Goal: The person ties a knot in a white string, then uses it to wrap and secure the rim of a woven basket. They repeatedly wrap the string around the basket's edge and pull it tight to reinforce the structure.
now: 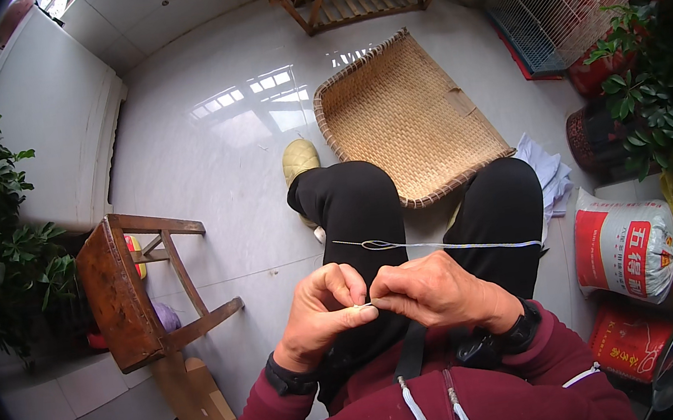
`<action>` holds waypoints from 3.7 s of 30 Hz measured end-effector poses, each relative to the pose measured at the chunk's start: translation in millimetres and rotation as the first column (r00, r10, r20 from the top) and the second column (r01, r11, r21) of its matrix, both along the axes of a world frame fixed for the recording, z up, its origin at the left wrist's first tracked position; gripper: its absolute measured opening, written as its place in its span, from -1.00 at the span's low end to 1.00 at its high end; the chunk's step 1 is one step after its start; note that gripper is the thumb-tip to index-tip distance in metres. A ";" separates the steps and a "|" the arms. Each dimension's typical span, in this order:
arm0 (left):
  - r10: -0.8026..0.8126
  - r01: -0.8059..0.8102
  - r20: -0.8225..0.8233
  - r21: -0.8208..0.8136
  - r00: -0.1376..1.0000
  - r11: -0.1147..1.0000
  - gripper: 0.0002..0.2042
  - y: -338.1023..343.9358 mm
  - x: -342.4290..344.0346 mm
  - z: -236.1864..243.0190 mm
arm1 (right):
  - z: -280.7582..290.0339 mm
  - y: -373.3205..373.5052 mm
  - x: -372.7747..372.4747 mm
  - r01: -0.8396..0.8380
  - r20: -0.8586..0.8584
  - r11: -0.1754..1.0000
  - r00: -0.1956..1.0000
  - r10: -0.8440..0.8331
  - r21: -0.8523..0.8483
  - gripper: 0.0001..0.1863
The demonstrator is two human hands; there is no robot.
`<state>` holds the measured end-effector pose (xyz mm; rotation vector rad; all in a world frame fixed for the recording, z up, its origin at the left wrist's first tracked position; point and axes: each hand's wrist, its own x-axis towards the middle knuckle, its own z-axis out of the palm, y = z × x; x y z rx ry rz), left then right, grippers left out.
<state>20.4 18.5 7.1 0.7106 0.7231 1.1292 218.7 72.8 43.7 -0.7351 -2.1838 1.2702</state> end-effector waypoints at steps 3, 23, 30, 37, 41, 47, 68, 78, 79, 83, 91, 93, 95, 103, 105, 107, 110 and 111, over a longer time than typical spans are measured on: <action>-0.017 0.016 0.056 0.022 0.998 1.000 -0.65 -2.7 0.0 -1.9 | -1.6 -0.8 1.7 -0.050 -0.028 0.998 0.998 0.049 -0.031 -0.89; -0.223 0.206 -0.373 -0.084 0.901 0.975 -0.80 -14.8 0.7 16.1 | 13.3 -4.7 10.3 -0.049 0.275 0.956 0.961 -0.034 0.289 -0.88; -0.365 0.288 -0.269 -0.284 0.891 0.914 -0.88 -16.5 -22.4 13.0 | 10.9 2.3 12.5 0.118 0.147 0.981 0.979 -0.142 0.156 -0.87; -0.022 0.074 0.257 -0.194 0.966 0.978 -0.95 -10.9 -12.9 -5.6 | 0.6 -2.3 6.5 0.113 0.209 0.991 0.970 -0.126 0.073 -0.87; 0.147 -0.144 0.000 -0.205 0.989 0.968 -0.94 -8.0 8.1 -7.9 | -2.2 -10.3 -6.9 -0.048 0.212 0.978 0.977 0.004 0.202 -0.88; 0.594 0.004 -0.623 0.692 0.508 0.722 -0.81 -4.8 13.1 -3.9 | 11.6 -3.6 3.5 0.093 0.159 0.996 0.983 -0.089 -0.017 -0.87; 0.459 0.010 -0.762 0.520 0.457 0.854 -0.80 -10.4 7.4 -2.1 | 4.0 -10.4 -3.6 -0.025 0.221 0.970 0.975 -0.030 0.241 -0.85; 0.286 -0.024 -0.639 0.386 0.714 0.922 -0.76 -7.5 1.2 2.4 | 3.3 -6.3 0.8 -0.014 0.130 0.989 0.992 -0.005 0.149 -0.88; 0.228 -0.006 -0.583 0.357 0.780 0.934 -0.76 -6.8 1.6 2.7 | 4.7 -5.5 2.3 -0.015 0.125 0.992 0.992 -0.002 0.129 -0.89; 0.030 0.037 -0.284 0.225 0.958 0.974 -0.73 -4.7 1.8 4.7 | 12.5 -4.0 7.5 -0.037 0.129 0.999 0.991 0.041 -0.033 -0.90; -0.222 0.220 0.057 0.051 0.973 0.974 -0.70 0.3 -0.5 3.2 | 17.0 -4.3 11.9 -0.092 0.054 0.967 0.993 0.108 -0.237 -0.91; -0.228 0.224 0.093 0.053 0.969 0.973 -0.70 -2.8 -6.0 0.9 | 14.5 -4.9 15.3 -0.116 0.049 0.945 0.989 0.137 -0.305 -0.92; -0.209 0.203 0.145 0.055 0.967 0.978 -0.72 -8.2 -12.6 -1.4 | 11.3 -5.4 19.5 -0.118 0.014 0.940 0.991 0.129 -0.319 -0.92; -0.246 0.244 -0.009 -0.098 0.969 0.965 -0.89 -13.4 -12.1 -1.8 | 4.6 -1.5 17.7 -0.026 0.030 0.905 0.999 0.043 -0.424 -0.88; -0.316 0.282 -0.231 -0.165 0.920 0.945 -0.91 -10.7 -11.1 2.8 | 7.9 1.7 17.8 0.002 0.055 0.943 0.998 0.017 -0.333 -0.88; -0.413 0.375 -0.299 -0.178 0.860 0.910 -0.91 -8.7 -13.6 7.5 | 11.3 3.4 18.8 0.015 0.037 0.966 0.999 -0.005 -0.258 -0.88; -0.325 0.319 -0.212 -0.062 0.922 0.946 -0.96 -6.4 -14.7 9.0 | 12.8 3.9 19.9 0.070 0.038 0.956 0.997 -0.062 -0.285 -0.89; -0.248 0.242 -0.098 -0.067 0.964 0.968 -0.97 -5.5 -12.8 7.5 | 11.4 3.7 18.9 0.086 0.042 0.950 0.996 -0.077 -0.300 -0.89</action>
